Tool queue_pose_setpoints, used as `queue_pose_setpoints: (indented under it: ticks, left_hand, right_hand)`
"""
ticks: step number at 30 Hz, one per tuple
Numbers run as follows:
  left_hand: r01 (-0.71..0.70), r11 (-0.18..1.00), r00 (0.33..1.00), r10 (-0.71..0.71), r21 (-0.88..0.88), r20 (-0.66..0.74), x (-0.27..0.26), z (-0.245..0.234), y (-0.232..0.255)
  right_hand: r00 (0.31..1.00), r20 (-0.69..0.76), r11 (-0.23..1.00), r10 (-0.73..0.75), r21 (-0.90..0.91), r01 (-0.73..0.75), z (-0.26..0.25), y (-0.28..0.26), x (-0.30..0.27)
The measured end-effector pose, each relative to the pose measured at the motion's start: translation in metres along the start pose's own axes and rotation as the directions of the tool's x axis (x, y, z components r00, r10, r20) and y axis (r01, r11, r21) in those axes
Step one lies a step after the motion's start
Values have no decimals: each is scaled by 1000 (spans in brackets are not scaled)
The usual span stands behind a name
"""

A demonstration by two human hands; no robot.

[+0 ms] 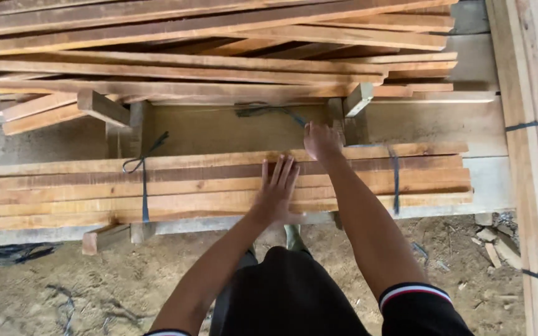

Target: Bundling several thin wooden planks together using black rubber straps and a tightening tool.

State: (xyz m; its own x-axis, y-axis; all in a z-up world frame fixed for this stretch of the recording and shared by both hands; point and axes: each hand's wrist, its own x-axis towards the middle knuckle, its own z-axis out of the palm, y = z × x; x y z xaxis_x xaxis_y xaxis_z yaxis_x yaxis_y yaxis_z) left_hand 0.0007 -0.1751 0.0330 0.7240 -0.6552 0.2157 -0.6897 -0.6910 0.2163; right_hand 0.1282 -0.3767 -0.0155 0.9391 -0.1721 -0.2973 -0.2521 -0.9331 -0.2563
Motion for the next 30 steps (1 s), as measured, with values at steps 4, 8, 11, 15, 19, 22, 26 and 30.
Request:
queue_pose_setpoints:
  ticks: [4, 8, 11, 15, 19, 22, 26, 30]
  left_hand:
    - [-45, 992, 999, 46, 116, -6, -12, 19, 2]
    - [-34, 991, 999, 36, 130, -11, -10, 19, -1]
    - [-28, 995, 999, 31, 99, -31, -11, 17, 1]
    - [4, 997, 990, -14, 76, 137, -9, 14, -3]
    - [-1, 1000, 990, -1, 15, 138, -13, 8, -2]
    - [-11, 998, 999, 13, -60, 46, -8, 6, -7]
    - [-7, 993, 999, 1, -121, -43, -13, 18, -11]
    - [29, 992, 999, -34, -120, -40, -10, 24, -11]
  right_hand:
    - [999, 41, 1000, 12, -3, -12, -5, -7, -21]
    - [1000, -14, 999, 27, -29, -28, -2, -14, -22]
    - [995, -90, 999, -53, -11, 52, 6, -2, -21]
    - [998, -51, 990, -44, 135, 50, -33, -13, -45]
    - [973, -49, 905, -224, 361, 227, -49, -13, -56]
    - [934, -106, 854, -342, 378, 356, -59, -2, -46]
    - [956, -39, 904, -292, 315, 289, -64, 27, -42]
    - [974, -77, 913, -213, 339, 227, -58, 47, -44]
